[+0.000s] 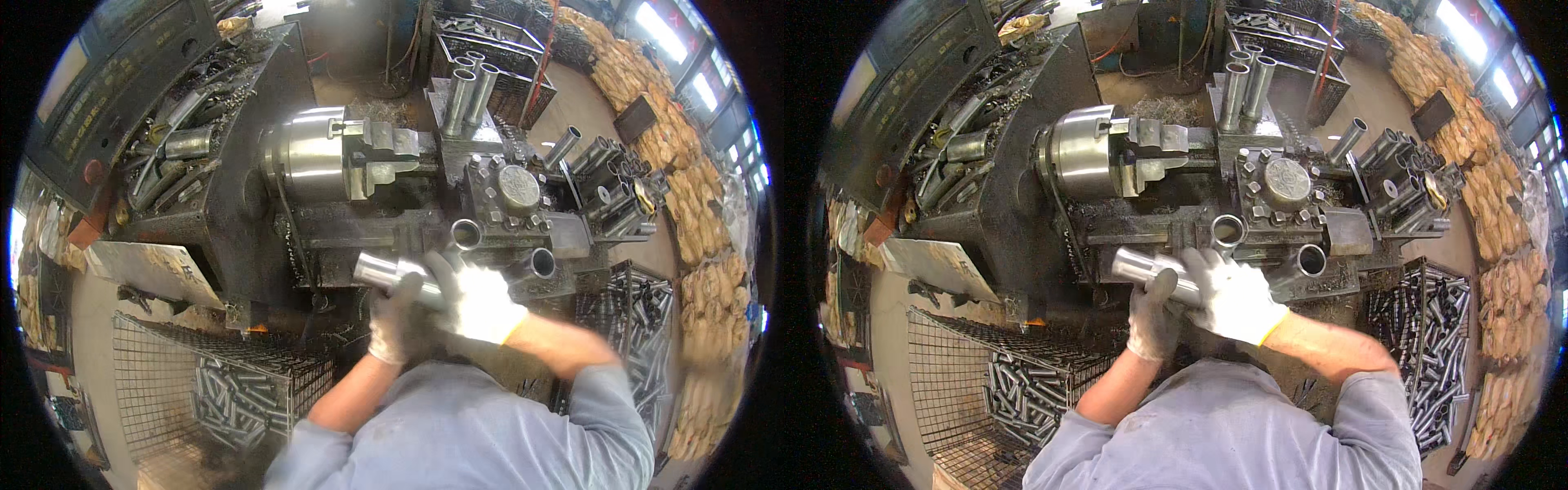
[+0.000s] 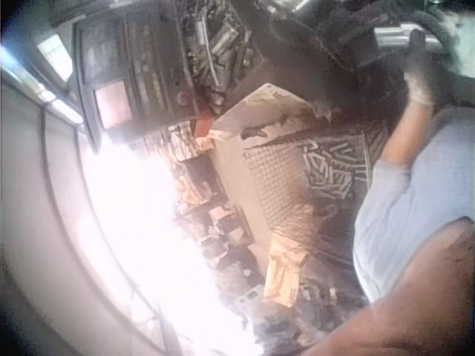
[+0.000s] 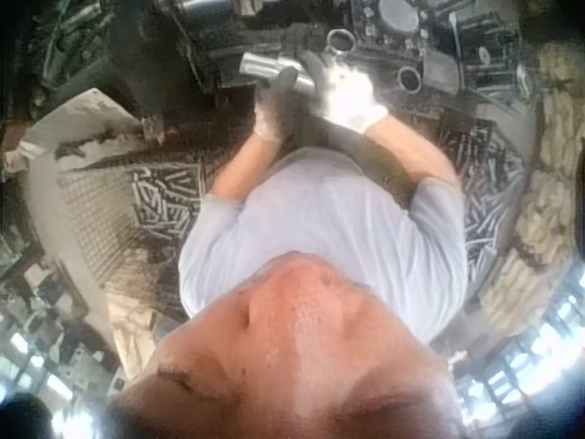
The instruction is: The person repeatedly picks up metal tubes from a wire basket, inserts them into a lathe chuck, and removes them after a brief machine cycle. The person handles the tubes one at a time and places them back into the basket after each operation.
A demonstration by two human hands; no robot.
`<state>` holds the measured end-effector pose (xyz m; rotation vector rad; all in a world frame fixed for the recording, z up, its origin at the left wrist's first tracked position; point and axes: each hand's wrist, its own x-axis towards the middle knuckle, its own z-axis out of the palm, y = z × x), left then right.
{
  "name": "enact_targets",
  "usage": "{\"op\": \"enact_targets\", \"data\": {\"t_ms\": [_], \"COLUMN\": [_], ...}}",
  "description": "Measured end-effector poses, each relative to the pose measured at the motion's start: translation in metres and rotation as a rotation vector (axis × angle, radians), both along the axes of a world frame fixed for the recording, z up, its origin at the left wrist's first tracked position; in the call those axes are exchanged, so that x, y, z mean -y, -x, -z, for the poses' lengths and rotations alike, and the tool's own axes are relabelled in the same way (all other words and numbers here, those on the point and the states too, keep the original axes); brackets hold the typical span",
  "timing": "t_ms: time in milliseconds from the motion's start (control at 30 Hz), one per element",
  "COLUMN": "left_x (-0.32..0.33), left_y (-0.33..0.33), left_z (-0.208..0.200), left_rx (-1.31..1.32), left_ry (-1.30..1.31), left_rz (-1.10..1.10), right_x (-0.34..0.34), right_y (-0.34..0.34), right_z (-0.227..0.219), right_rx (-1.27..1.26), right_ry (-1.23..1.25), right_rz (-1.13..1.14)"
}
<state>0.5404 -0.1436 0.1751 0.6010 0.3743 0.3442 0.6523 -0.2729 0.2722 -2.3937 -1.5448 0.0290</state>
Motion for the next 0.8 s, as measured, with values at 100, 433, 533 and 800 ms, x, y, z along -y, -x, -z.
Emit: {"op": "enact_targets", "data": {"t_ms": [100, 433, 533, 800], "left_x": [-0.001, -0.010, -0.008, 0.072], "left_y": [-0.008, 0.013, 0.018, -0.062], "left_z": [0.044, 0.095, 0.069, 0.018], "left_rx": [-0.315, -0.086, -0.370, -0.111], "left_ry": [-0.084, 0.305, 0.093, -1.648], "left_rz": [-0.030, 0.130, 0.094, -0.158], "right_x": [0.024, 0.076, 0.127, 0.178], "right_y": [-0.012, -0.029, -0.032, -0.082], "right_z": [0.087, 0.117, 0.053, 0.040], "right_rx": [-0.512, -1.200, -0.753, -0.959], "right_ry": [0.502, 0.212, 0.255, -0.416], "right_rz": [0.197, 0.129, 0.165, 0.201]}}
